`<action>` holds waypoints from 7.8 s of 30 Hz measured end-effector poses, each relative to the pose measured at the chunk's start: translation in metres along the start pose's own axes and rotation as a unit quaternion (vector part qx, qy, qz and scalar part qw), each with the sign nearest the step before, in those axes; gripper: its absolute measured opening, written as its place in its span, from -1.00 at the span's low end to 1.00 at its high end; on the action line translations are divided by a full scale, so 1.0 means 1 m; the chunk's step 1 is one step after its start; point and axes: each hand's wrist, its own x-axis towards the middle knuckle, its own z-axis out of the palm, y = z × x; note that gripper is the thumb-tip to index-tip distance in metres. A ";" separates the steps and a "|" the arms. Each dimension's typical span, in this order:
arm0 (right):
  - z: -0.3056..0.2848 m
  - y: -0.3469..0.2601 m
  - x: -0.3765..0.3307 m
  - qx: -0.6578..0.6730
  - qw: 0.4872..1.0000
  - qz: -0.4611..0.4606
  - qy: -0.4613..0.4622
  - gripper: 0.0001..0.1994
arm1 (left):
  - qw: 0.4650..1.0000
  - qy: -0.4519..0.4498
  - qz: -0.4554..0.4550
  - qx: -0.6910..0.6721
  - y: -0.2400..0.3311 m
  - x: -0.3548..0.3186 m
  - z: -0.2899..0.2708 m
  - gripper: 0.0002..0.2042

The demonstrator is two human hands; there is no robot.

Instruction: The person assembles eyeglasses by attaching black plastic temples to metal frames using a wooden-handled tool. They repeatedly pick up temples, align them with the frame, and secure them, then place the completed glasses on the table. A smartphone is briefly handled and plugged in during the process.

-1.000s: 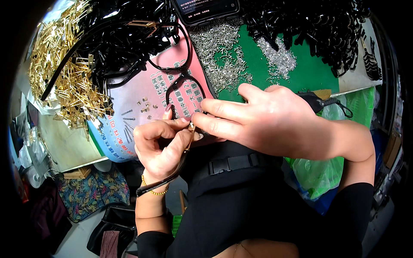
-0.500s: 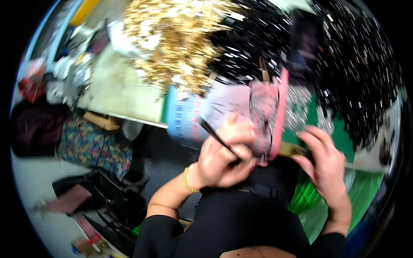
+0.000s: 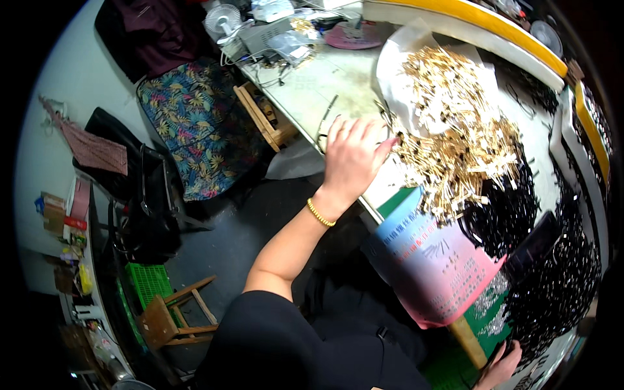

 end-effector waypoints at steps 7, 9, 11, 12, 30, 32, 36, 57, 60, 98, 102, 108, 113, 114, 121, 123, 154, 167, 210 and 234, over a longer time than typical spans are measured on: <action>-0.048 -0.094 0.017 0.095 0.978 -0.132 0.129 -0.77 | 0.959 0.110 -0.261 0.031 -0.159 -0.062 -0.032 -0.72; -0.037 -0.118 0.021 0.166 0.962 -0.177 0.124 -0.78 | 0.914 0.128 -0.383 0.031 -0.228 -0.090 -0.022 -0.58; -0.054 -0.178 0.036 0.226 0.944 -0.242 0.005 -0.75 | 0.869 0.057 -0.491 -0.014 -0.266 -0.088 -0.013 -0.38; -0.049 -0.198 0.050 0.260 0.920 -0.291 -0.014 -0.75 | 0.858 0.039 -0.509 -0.053 -0.286 -0.087 -0.007 -0.31; -0.008 -0.437 0.138 0.252 0.794 -0.547 -0.075 -0.84 | 0.698 0.298 -0.473 -0.448 -0.406 -0.003 0.050 -0.62; -0.003 -0.440 0.137 0.245 0.794 -0.553 -0.068 -0.82 | 0.561 0.299 -0.530 -0.561 -0.488 0.006 0.045 -0.41; 0.000 -0.437 0.140 0.213 0.798 -0.559 -0.073 -0.80 | 0.489 0.281 -0.502 -0.656 -0.608 0.035 0.039 -0.08; 0.001 -0.436 0.143 0.231 0.795 -0.554 -0.085 -0.85 | 0.708 0.125 -0.272 -0.640 -0.578 0.169 -0.080 -0.58; 0.003 -0.434 0.142 0.234 0.802 -0.545 -0.068 -0.85 | 0.814 0.061 -0.218 -0.535 -0.516 0.214 -0.111 -0.51; -0.076 -0.347 -0.003 0.610 0.567 -0.534 0.143 -0.53 | 0.924 -0.345 0.136 -0.096 0.040 -0.137 -0.182 -0.84; -0.039 -0.324 -0.017 0.441 0.677 -0.587 0.044 -0.75 | 0.847 -0.475 0.225 -0.084 0.058 -0.135 -0.104 -0.72; -0.003 -0.300 -0.047 0.556 0.639 -0.525 0.083 -0.81 | 0.769 -0.609 0.190 -0.045 0.060 -0.156 -0.059 -0.72; 0.012 -0.298 -0.071 0.470 0.671 -0.573 0.012 -0.84 | 0.756 -0.616 0.182 -0.126 0.075 -0.162 -0.055 -0.72; 0.016 -0.299 -0.072 0.478 0.667 -0.571 -0.031 -0.85 | 0.764 -0.594 0.217 -0.132 0.079 -0.162 -0.053 -0.71; 0.000 -0.229 -0.036 0.711 0.615 -0.283 -0.190 -0.79 | 0.732 -0.644 0.219 0.023 0.046 -0.199 -0.022 -0.73; 0.007 -0.200 -0.045 0.740 0.570 -0.200 -0.296 -0.75 | 0.772 -0.589 0.237 0.029 0.016 -0.236 0.005 -0.67; -0.014 -0.084 -0.026 0.869 0.457 0.173 -0.078 -0.72 | 0.545 -0.409 -0.653 -0.331 -0.274 -0.189 0.104 -0.70; 0.003 -0.126 0.104 0.810 0.538 0.177 -0.151 -0.70 | 0.762 -0.331 -0.513 -0.218 -0.370 -0.124 -0.006 -0.81; 0.007 -0.114 0.104 0.623 0.726 0.229 -0.178 -0.84 | 0.601 -0.466 -0.278 -0.587 0.285 0.074 0.171 -0.67; 0.004 -0.118 0.104 0.661 0.695 0.243 -0.145 -0.87 | 0.585 -0.466 -0.289 -0.598 0.280 0.076 0.170 -0.67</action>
